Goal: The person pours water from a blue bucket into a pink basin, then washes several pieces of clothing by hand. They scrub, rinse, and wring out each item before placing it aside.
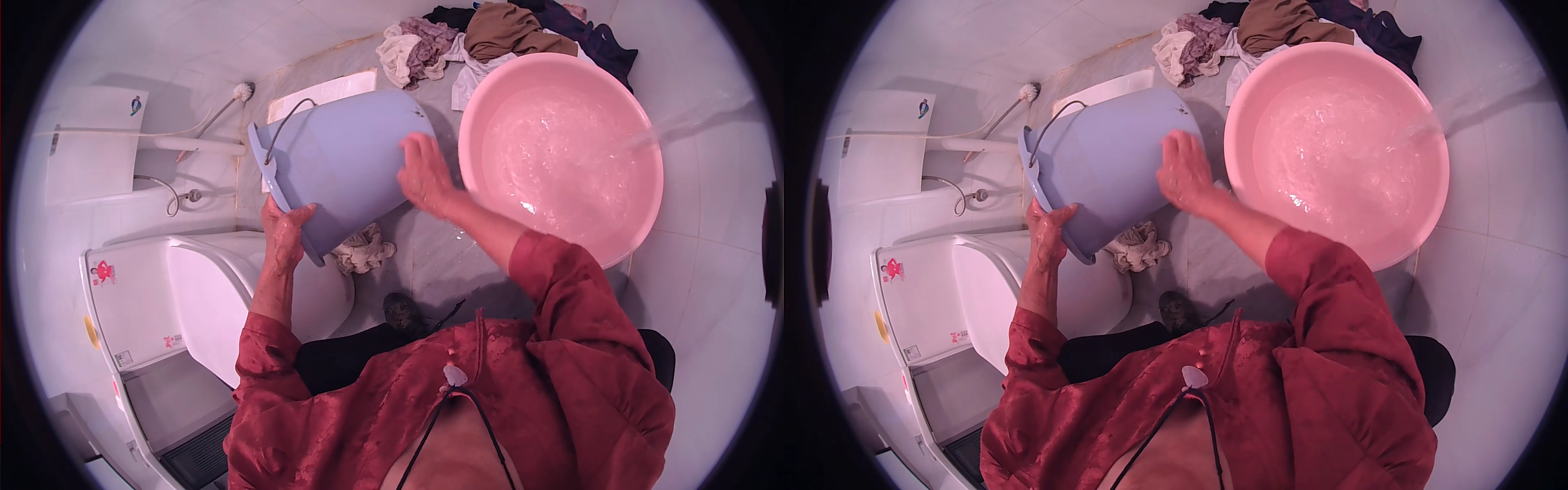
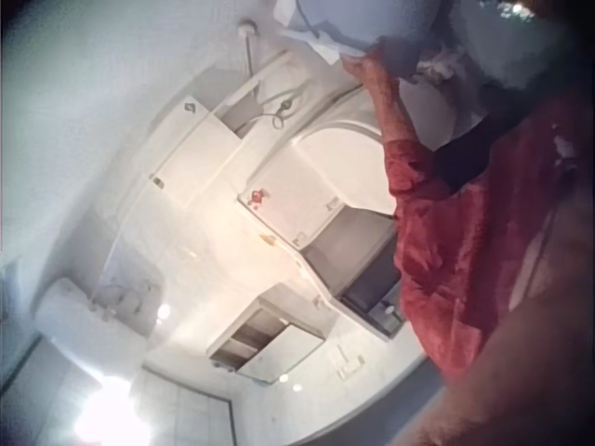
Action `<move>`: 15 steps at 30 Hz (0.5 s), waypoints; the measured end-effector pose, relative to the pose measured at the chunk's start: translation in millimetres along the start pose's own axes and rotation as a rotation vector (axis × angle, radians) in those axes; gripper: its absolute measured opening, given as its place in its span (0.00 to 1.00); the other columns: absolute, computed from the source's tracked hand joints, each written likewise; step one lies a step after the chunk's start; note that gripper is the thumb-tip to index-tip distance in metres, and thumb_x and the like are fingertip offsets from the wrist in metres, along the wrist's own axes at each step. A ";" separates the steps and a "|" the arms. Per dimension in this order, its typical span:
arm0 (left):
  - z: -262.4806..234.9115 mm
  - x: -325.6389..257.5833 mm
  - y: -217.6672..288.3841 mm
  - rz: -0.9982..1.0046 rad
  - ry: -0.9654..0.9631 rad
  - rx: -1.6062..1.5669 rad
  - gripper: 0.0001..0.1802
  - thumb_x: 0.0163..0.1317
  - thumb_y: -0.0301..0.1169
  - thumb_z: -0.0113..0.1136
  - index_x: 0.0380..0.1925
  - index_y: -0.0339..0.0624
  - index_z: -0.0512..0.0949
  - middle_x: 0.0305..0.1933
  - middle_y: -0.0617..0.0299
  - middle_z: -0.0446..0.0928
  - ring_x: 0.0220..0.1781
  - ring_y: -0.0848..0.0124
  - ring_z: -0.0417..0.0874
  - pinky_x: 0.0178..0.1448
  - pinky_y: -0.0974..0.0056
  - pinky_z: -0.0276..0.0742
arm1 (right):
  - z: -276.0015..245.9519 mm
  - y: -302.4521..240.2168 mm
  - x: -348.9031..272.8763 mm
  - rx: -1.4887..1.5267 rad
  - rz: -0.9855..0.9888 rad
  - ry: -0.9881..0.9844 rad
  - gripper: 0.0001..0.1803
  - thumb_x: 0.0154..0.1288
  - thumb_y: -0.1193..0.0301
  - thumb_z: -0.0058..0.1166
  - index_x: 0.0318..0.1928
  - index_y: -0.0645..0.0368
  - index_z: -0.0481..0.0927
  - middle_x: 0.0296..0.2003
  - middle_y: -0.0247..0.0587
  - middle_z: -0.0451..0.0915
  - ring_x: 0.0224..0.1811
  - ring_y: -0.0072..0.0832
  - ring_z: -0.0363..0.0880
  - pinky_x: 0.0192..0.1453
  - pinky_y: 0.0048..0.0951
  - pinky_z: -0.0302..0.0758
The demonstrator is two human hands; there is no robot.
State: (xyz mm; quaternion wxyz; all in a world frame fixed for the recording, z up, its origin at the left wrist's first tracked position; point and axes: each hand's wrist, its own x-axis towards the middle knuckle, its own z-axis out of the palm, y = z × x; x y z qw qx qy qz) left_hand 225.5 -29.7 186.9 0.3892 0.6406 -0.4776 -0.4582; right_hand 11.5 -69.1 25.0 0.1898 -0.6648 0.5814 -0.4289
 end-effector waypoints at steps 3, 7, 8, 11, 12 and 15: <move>-2.1 -0.2 0.5 0.015 0.008 -0.045 0.28 0.44 0.16 0.58 0.51 0.33 0.70 0.46 0.54 0.77 0.45 0.63 0.79 0.54 0.58 0.75 | -0.6 2.1 5.6 0.044 -0.052 0.069 0.18 0.54 0.77 0.43 0.48 0.65 0.70 0.48 0.53 0.69 0.52 0.49 0.66 0.59 0.44 0.65; -2.2 5.7 -1.4 0.013 -0.028 0.003 0.29 0.44 0.16 0.57 0.52 0.33 0.70 0.47 0.53 0.77 0.46 0.63 0.79 0.54 0.59 0.75 | -8.4 26.6 32.4 0.027 0.109 0.067 0.18 0.54 0.77 0.44 0.48 0.65 0.69 0.50 0.54 0.68 0.53 0.49 0.65 0.59 0.44 0.64; -4.6 3.6 -2.5 0.022 -0.038 0.012 0.30 0.44 0.16 0.57 0.53 0.33 0.70 0.48 0.53 0.76 0.47 0.63 0.79 0.54 0.59 0.75 | -8.4 18.1 19.6 -0.017 0.096 0.045 0.18 0.54 0.77 0.44 0.48 0.65 0.69 0.50 0.54 0.68 0.53 0.49 0.66 0.59 0.44 0.64; -3.9 -2.4 0.1 -0.011 -0.010 0.037 0.30 0.44 0.16 0.57 0.53 0.32 0.70 0.47 0.53 0.77 0.47 0.63 0.79 0.54 0.59 0.75 | -13.1 8.4 6.3 -0.040 0.034 0.007 0.18 0.54 0.77 0.44 0.48 0.65 0.69 0.50 0.54 0.68 0.53 0.49 0.66 0.59 0.44 0.64; -5.5 -5.2 -3.6 -0.016 -0.010 0.035 0.30 0.44 0.16 0.57 0.53 0.32 0.70 0.47 0.53 0.77 0.47 0.63 0.79 0.54 0.59 0.75 | -14.1 7.1 3.8 -0.015 -0.017 -0.007 0.18 0.54 0.77 0.44 0.48 0.66 0.69 0.50 0.54 0.68 0.53 0.49 0.66 0.59 0.44 0.64; 1.2 1.6 0.7 0.035 -0.055 -0.003 0.30 0.43 0.16 0.57 0.53 0.32 0.70 0.47 0.53 0.77 0.47 0.62 0.79 0.54 0.59 0.75 | -17.7 37.8 32.3 0.001 0.132 0.000 0.18 0.54 0.76 0.46 0.48 0.65 0.68 0.50 0.53 0.68 0.53 0.48 0.65 0.60 0.45 0.64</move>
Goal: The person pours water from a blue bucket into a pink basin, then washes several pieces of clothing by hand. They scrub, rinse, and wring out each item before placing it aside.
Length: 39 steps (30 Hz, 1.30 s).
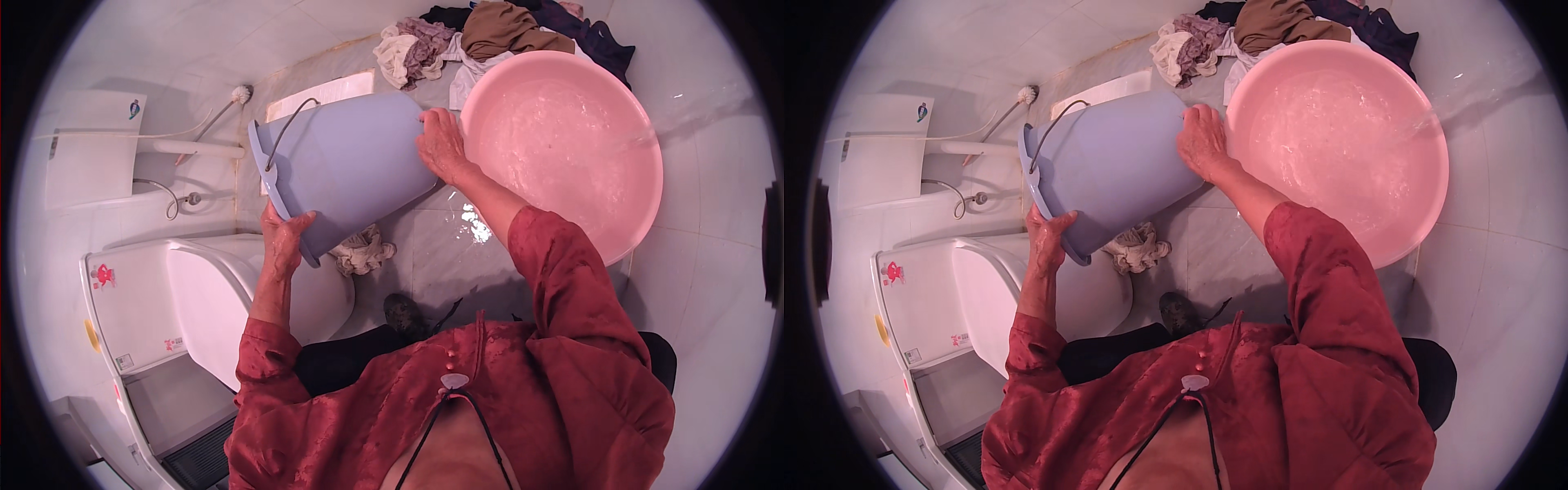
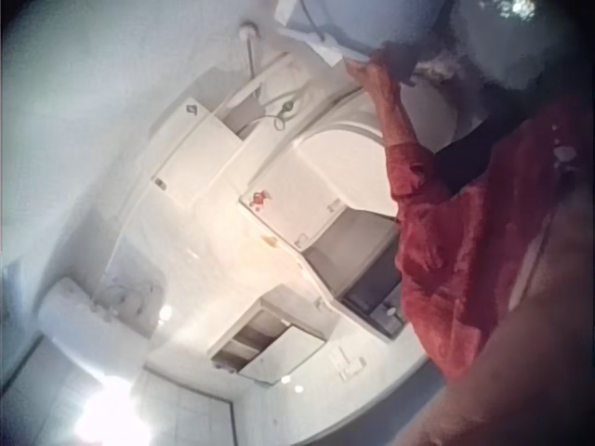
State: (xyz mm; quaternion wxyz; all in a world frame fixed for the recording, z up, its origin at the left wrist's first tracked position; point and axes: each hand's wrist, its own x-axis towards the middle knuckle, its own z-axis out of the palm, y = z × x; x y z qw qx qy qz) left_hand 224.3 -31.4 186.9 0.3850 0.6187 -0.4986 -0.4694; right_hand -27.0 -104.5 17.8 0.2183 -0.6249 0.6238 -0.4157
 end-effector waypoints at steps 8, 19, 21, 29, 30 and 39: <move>-4.1 -5.2 -2.7 -0.001 0.034 0.004 0.30 0.44 0.17 0.57 0.53 0.32 0.70 0.47 0.54 0.77 0.47 0.63 0.79 0.54 0.59 0.75 | 3.1 -18.9 -13.4 0.065 -0.083 0.030 0.19 0.52 0.76 0.47 0.48 0.65 0.68 0.49 0.53 0.68 0.54 0.49 0.65 0.61 0.45 0.64; -2.1 -2.5 -3.1 -0.002 0.009 0.077 0.29 0.43 0.18 0.58 0.52 0.33 0.71 0.46 0.55 0.77 0.45 0.65 0.79 0.53 0.60 0.75 | 1.8 -31.2 -10.6 -0.027 0.087 -0.035 0.16 0.56 0.77 0.40 0.46 0.65 0.69 0.50 0.53 0.68 0.53 0.48 0.65 0.60 0.44 0.64; -6.0 -9.6 -6.0 -0.014 0.024 0.049 0.29 0.43 0.18 0.58 0.51 0.33 0.71 0.46 0.56 0.77 0.45 0.66 0.79 0.53 0.61 0.75 | 11.6 -62.3 -38.9 0.078 -0.111 -0.014 0.16 0.57 0.75 0.41 0.46 0.65 0.69 0.49 0.53 0.69 0.53 0.48 0.66 0.60 0.44 0.64; 3.6 -5.9 0.7 -0.022 -0.010 0.093 0.25 0.45 0.16 0.56 0.49 0.33 0.72 0.43 0.57 0.79 0.42 0.69 0.80 0.50 0.64 0.76 | 25.2 -40.4 -20.1 -0.074 -0.072 -0.001 0.26 0.58 0.69 0.49 0.56 0.68 0.66 0.57 0.58 0.64 0.62 0.51 0.61 0.69 0.49 0.56; 5.3 -5.0 6.0 -0.013 0.005 0.099 0.25 0.45 0.16 0.56 0.49 0.33 0.72 0.43 0.57 0.79 0.42 0.69 0.80 0.50 0.64 0.76 | 32.4 -61.6 -29.9 -0.082 -0.320 0.200 0.28 0.60 0.66 0.48 0.58 0.69 0.64 0.60 0.59 0.62 0.65 0.51 0.59 0.71 0.50 0.53; 0.9 -24.5 -14.6 0.042 -0.057 0.394 0.21 0.48 0.18 0.62 0.45 0.38 0.75 0.39 0.66 0.79 0.40 0.76 0.78 0.46 0.67 0.76 | 28.7 -145.8 0.6 0.150 -0.679 0.115 0.27 0.60 0.64 0.49 0.57 0.65 0.70 0.60 0.52 0.67 0.64 0.47 0.63 0.68 0.49 0.57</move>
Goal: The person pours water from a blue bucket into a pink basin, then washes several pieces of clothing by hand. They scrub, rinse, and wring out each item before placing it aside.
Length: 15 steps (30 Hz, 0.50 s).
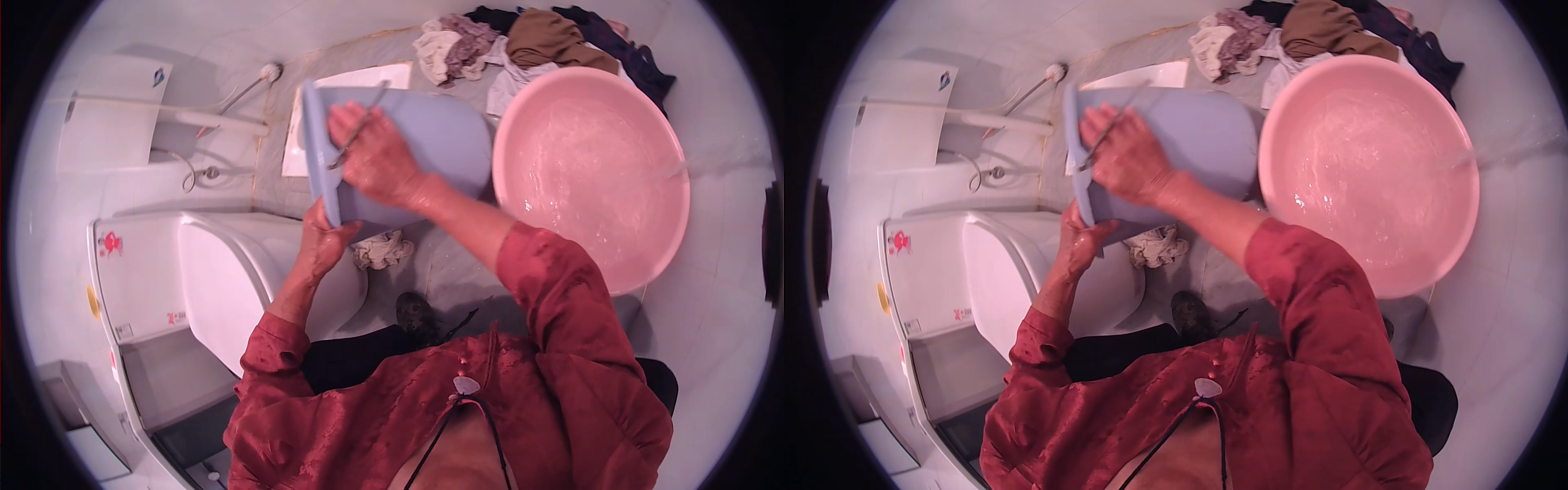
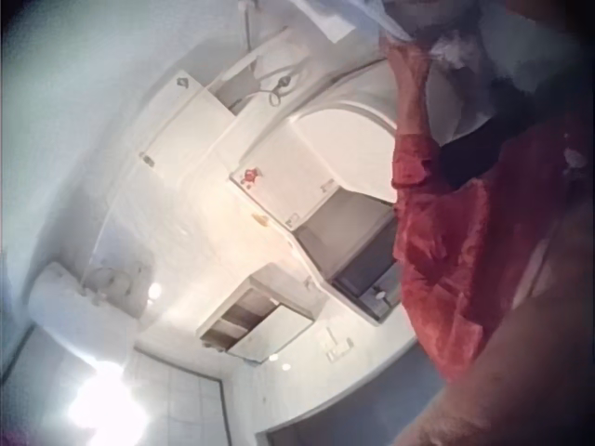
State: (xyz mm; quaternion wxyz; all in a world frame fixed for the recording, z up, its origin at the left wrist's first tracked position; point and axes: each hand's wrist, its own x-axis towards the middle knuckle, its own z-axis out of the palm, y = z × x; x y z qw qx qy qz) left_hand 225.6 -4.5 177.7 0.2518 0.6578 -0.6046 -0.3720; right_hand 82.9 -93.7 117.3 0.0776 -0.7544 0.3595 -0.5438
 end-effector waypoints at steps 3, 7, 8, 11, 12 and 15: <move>-0.1 -8.2 0.6 -0.030 -0.068 -0.035 0.22 0.48 0.18 0.63 0.47 0.38 0.74 0.41 0.67 0.79 0.42 0.76 0.78 0.47 0.68 0.75 | -7.6 73.9 3.0 0.009 0.294 -0.430 0.24 0.64 0.63 0.41 0.56 0.65 0.72 0.56 0.56 0.72 0.61 0.43 0.69 0.67 0.39 0.60; 11.0 -7.4 19.3 0.159 -0.148 0.145 0.28 0.49 0.19 0.61 0.54 0.36 0.70 0.43 0.60 0.79 0.44 0.72 0.77 0.50 0.65 0.74 | -29.0 157.2 -16.2 0.223 0.826 -0.575 0.24 0.69 0.55 0.30 0.53 0.55 0.73 0.55 0.49 0.74 0.60 0.44 0.69 0.61 0.41 0.64; 10.0 -7.5 16.8 0.125 -0.217 0.132 0.29 0.49 0.19 0.60 0.56 0.35 0.69 0.43 0.57 0.79 0.44 0.70 0.77 0.51 0.65 0.73 | -23.4 147.2 -8.3 0.225 0.805 -0.585 0.24 0.69 0.55 0.30 0.53 0.55 0.73 0.55 0.49 0.74 0.60 0.44 0.69 0.61 0.41 0.64; 7.2 -3.3 30.0 0.053 -0.250 0.176 0.29 0.49 0.19 0.59 0.55 0.36 0.70 0.43 0.58 0.79 0.45 0.72 0.76 0.52 0.66 0.72 | -11.4 93.2 11.8 0.172 0.787 -0.353 0.24 0.69 0.56 0.32 0.53 0.56 0.73 0.53 0.51 0.75 0.59 0.45 0.69 0.61 0.41 0.64; 6.7 -3.7 30.3 0.054 -0.238 0.174 0.29 0.49 0.19 0.59 0.55 0.36 0.70 0.43 0.58 0.79 0.45 0.72 0.76 0.52 0.66 0.72 | -8.0 70.3 22.2 0.101 0.711 -0.246 0.24 0.69 0.55 0.33 0.54 0.57 0.72 0.51 0.51 0.75 0.57 0.46 0.70 0.60 0.41 0.65; 2.5 -8.5 22.3 0.029 -0.278 0.117 0.29 0.48 0.19 0.60 0.55 0.36 0.70 0.43 0.58 0.79 0.45 0.73 0.76 0.52 0.66 0.72 | 0.5 34.3 24.2 0.040 0.447 -0.063 0.24 0.69 0.55 0.35 0.55 0.58 0.71 0.49 0.51 0.76 0.55 0.46 0.71 0.59 0.42 0.66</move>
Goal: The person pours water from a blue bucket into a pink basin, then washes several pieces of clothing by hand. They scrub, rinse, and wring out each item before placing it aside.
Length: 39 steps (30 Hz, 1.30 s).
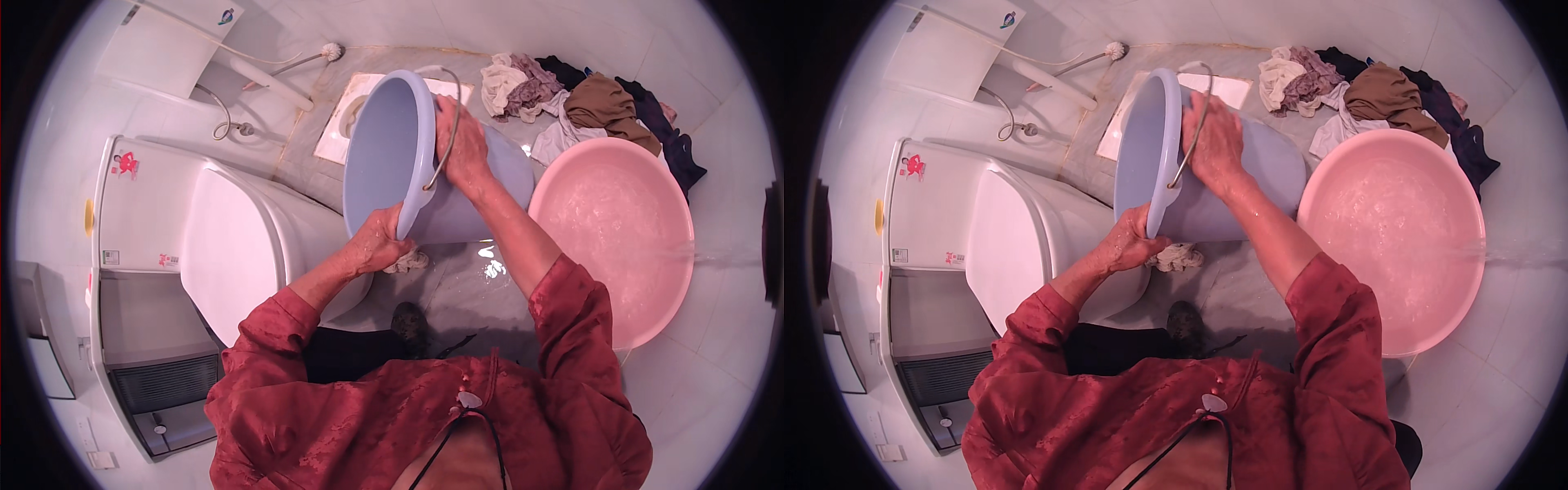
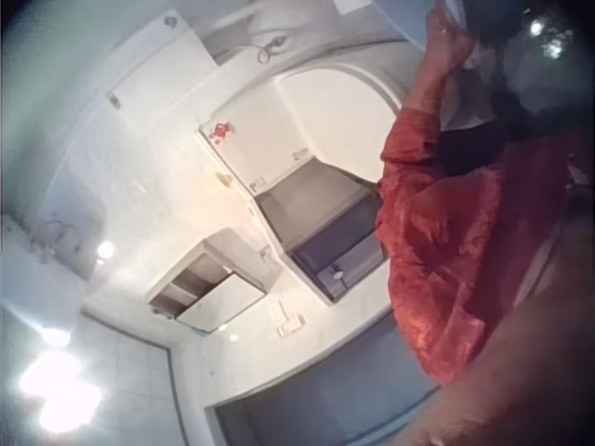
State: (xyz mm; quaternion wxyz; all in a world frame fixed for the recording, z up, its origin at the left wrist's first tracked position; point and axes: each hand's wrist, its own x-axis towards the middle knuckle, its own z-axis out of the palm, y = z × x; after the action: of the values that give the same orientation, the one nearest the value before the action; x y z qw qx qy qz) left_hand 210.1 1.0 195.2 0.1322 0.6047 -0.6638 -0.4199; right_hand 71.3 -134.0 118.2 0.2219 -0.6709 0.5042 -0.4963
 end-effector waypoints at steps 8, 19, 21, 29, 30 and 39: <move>-9.9 -1.2 12.1 0.083 -0.122 -0.570 0.29 0.48 0.26 0.68 0.53 0.36 0.71 0.44 0.61 0.79 0.44 0.70 0.79 0.51 0.65 0.75 | -8.7 83.7 -16.5 -0.141 0.100 -0.271 0.25 0.72 0.56 0.35 0.59 0.62 0.68 0.53 0.53 0.73 0.59 0.46 0.68 0.64 0.39 0.63; -21.0 21.2 33.9 -0.055 0.081 -0.571 0.28 0.53 0.29 0.65 0.54 0.33 0.70 0.45 0.58 0.77 0.44 0.71 0.79 0.51 0.65 0.76 | -8.4 -29.5 -43.1 0.146 -0.343 0.018 0.28 0.67 0.59 0.44 0.60 0.68 0.66 0.59 0.55 0.68 0.64 0.48 0.63 0.67 0.44 0.59; -18.9 16.7 41.7 -0.073 0.115 -0.561 0.27 0.52 0.27 0.65 0.53 0.33 0.71 0.44 0.58 0.78 0.44 0.71 0.79 0.50 0.65 0.75 | -10.7 -4.3 -31.5 0.078 -0.345 -0.019 0.29 0.67 0.58 0.45 0.60 0.68 0.65 0.58 0.56 0.69 0.63 0.48 0.64 0.66 0.43 0.60; -45.3 26.8 9.1 0.002 0.270 -0.312 0.23 0.48 0.21 0.62 0.47 0.33 0.74 0.41 0.58 0.79 0.41 0.72 0.79 0.46 0.68 0.75 | -28.6 133.2 -92.5 0.004 0.640 -0.260 0.35 0.66 0.51 0.42 0.63 0.67 0.63 0.56 0.60 0.70 0.61 0.48 0.67 0.65 0.37 0.65; -47.6 26.5 4.8 -0.009 0.276 -0.313 0.23 0.48 0.21 0.62 0.47 0.33 0.74 0.41 0.58 0.79 0.41 0.72 0.79 0.46 0.68 0.75 | -31.4 129.9 -103.3 0.037 0.670 -0.232 0.34 0.67 0.53 0.43 0.63 0.67 0.63 0.55 0.59 0.71 0.62 0.46 0.67 0.63 0.38 0.67; -50.3 26.2 -8.7 0.011 0.310 -0.280 0.23 0.50 0.22 0.60 0.49 0.34 0.73 0.41 0.61 0.78 0.41 0.73 0.78 0.48 0.67 0.73 | -188.0 238.7 -136.2 0.579 1.060 0.183 0.30 0.65 0.52 0.51 0.58 0.60 0.67 0.46 0.48 0.76 0.47 0.32 0.78 0.49 0.31 0.76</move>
State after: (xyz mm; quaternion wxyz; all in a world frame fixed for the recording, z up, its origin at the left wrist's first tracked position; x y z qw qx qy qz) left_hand 244.4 -42.3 211.1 0.3177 0.6343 -0.5739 -0.4091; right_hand -204.7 -67.5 -55.7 0.5676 -0.1959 0.6312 -0.4909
